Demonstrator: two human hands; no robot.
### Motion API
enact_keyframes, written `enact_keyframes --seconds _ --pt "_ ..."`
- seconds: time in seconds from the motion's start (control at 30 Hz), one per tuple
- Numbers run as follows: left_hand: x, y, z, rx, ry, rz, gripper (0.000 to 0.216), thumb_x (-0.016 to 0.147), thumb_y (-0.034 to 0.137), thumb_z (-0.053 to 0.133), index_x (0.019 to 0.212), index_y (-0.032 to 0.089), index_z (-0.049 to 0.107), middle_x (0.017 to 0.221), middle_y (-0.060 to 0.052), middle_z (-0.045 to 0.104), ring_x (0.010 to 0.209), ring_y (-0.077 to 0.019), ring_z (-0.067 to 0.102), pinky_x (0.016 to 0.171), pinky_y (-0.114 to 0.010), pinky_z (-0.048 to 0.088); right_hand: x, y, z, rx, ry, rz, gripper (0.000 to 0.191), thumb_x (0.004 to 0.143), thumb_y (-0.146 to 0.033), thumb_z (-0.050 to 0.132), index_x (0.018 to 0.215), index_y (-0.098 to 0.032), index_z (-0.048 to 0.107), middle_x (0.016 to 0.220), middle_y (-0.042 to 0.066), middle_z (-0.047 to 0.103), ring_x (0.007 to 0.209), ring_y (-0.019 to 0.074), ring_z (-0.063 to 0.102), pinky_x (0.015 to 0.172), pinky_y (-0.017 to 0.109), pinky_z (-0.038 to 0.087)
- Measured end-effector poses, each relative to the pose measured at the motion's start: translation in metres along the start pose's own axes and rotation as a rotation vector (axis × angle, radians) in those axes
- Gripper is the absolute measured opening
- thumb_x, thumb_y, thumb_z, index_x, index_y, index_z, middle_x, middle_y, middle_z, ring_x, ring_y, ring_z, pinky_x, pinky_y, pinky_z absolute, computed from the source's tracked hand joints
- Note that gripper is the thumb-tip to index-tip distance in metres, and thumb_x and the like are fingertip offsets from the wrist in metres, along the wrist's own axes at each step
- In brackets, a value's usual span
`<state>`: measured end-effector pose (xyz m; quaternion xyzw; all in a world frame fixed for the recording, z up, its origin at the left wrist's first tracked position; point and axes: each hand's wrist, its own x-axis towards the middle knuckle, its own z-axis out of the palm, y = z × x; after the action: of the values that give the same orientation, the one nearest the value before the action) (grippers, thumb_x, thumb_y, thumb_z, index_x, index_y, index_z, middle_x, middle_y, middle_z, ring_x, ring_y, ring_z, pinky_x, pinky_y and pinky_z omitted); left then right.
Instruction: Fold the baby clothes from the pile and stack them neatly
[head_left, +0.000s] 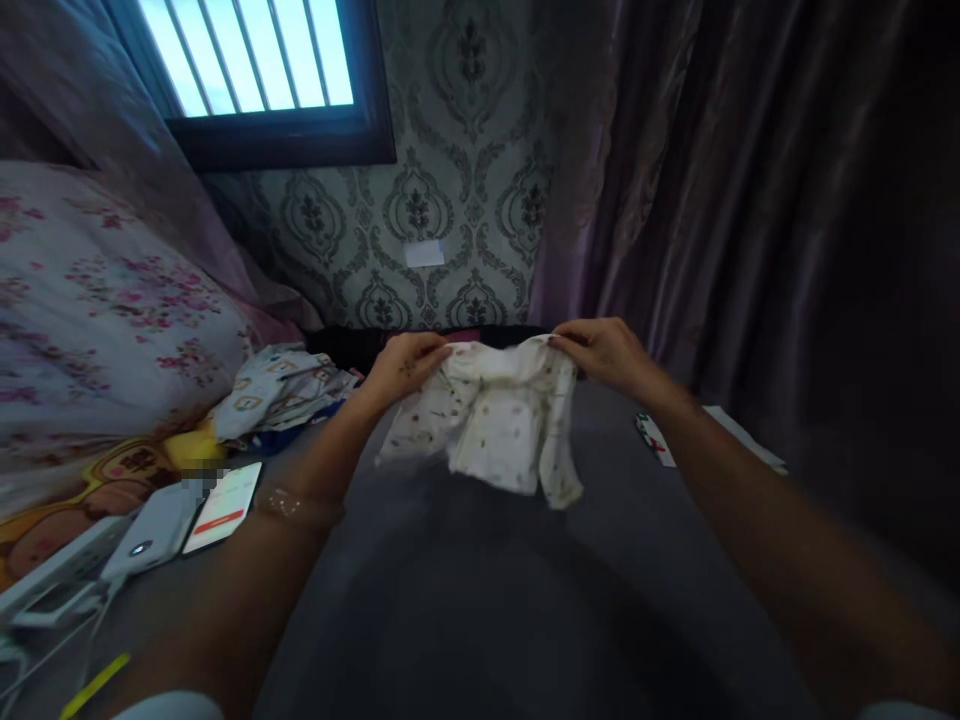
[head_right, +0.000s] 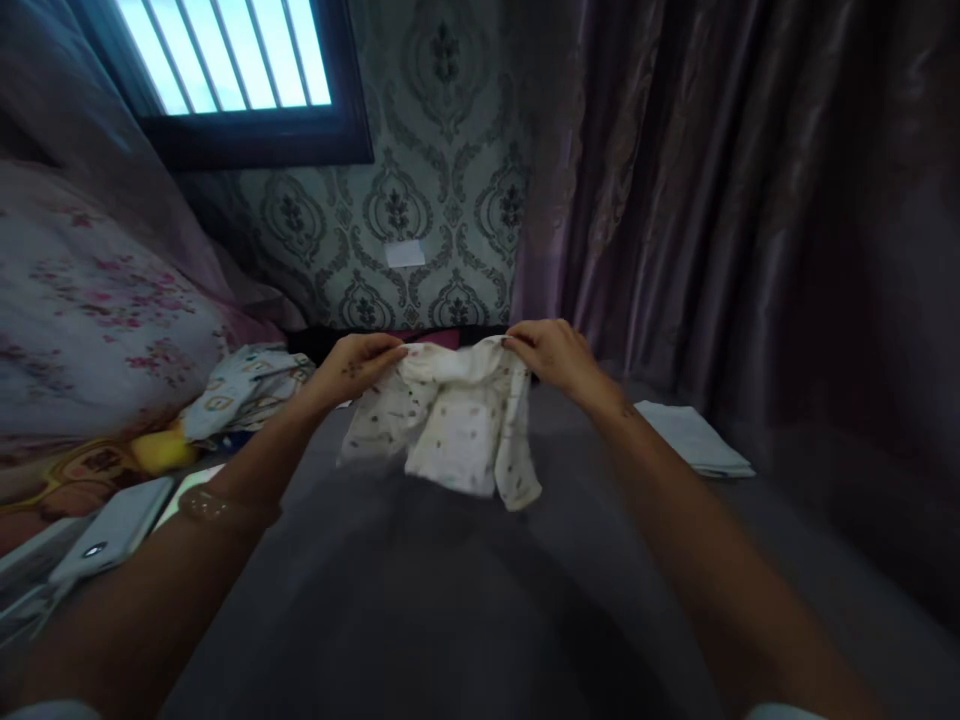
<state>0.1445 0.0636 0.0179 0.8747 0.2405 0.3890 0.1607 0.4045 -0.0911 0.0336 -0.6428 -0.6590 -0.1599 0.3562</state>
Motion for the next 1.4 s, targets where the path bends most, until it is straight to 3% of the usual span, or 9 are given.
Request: enact_keyframes --seconds 0.13,0.3,0.47,0.63,0.8,1.07,1.4 --pt "-0.001 -0.028 0.014 -0.071 0.104 -0.117 0.038 0.081 0.046 0.05 0.089 0.016 0.07 0.074 -0.002 0.065 0.072 -0.0168 0.057 0.062 -0.022 0.043 -0.008 0.011 0.009 0.058 0.035 0.067 0.028 0.086 -0.037 0.052 0.093 -0.021 0.074 0.079 0.002 0.072 0.071 0.0188 0.064 0.064 0.028 0.044" --pt "0.003 -0.031 0.016 0.011 0.235 -0.135 0.038 0.077 0.046 0.054 0.091 0.016 0.073 0.083 -0.004 0.064 0.076 -0.0169 0.057 0.064 -0.024 0.044 -0.008 0.015 0.007 0.065 0.063 0.111 0.026 0.083 -0.034 0.054 0.09 -0.019 0.074 0.078 0.003 0.072 0.072 0.019 0.064 0.065 0.028 0.044" --pt "0.002 -0.03 0.02 -0.084 0.156 -0.216 0.041 0.076 0.048 0.054 0.09 0.014 0.072 0.072 -0.002 0.064 0.065 -0.0157 0.055 0.053 -0.022 0.04 -0.009 0.02 0.013 0.008 0.106 0.166 0.024 0.082 -0.029 0.054 0.09 -0.018 0.074 0.085 0.005 0.073 0.078 0.0193 0.064 0.069 0.028 0.044" --pt "0.004 -0.032 0.025 -0.097 0.138 -0.253 0.038 0.076 0.044 0.053 0.087 0.012 0.07 0.07 -0.001 0.064 0.061 -0.0137 0.052 0.052 -0.021 0.038 -0.006 0.018 0.019 -0.033 0.095 0.264 0.023 0.084 -0.025 0.051 0.09 -0.016 0.072 0.087 0.006 0.072 0.081 0.0192 0.063 0.071 0.028 0.043" --pt "0.002 -0.018 0.024 -0.033 0.156 -0.214 0.03 0.081 0.034 0.047 0.085 0.013 0.067 0.069 -0.001 0.06 0.066 -0.0137 0.052 0.059 -0.022 0.038 -0.006 0.007 0.021 -0.083 0.162 0.34 0.025 0.086 -0.021 0.045 0.09 -0.015 0.068 0.089 0.009 0.07 0.082 0.0202 0.061 0.072 0.029 0.043" --pt "-0.005 0.0 0.021 0.01 0.233 -0.191 0.023 0.087 0.032 0.044 0.085 0.016 0.06 0.071 0.0 0.056 0.07 -0.0144 0.051 0.066 -0.025 0.039 -0.013 -0.004 0.021 -0.164 0.288 0.251 0.026 0.089 -0.021 0.038 0.09 -0.015 0.063 0.089 0.012 0.064 0.086 0.0226 0.056 0.076 0.032 0.04" --pt "-0.024 0.014 0.013 -0.013 0.376 -0.108 0.021 0.091 0.029 0.041 0.09 0.017 0.058 0.079 -0.002 0.059 0.08 -0.0165 0.055 0.074 -0.026 0.042 -0.043 -0.044 -0.007 -0.311 0.35 0.152 0.029 0.096 -0.032 0.036 0.101 -0.021 0.063 0.095 0.007 0.062 0.086 0.0213 0.057 0.07 0.03 0.041"
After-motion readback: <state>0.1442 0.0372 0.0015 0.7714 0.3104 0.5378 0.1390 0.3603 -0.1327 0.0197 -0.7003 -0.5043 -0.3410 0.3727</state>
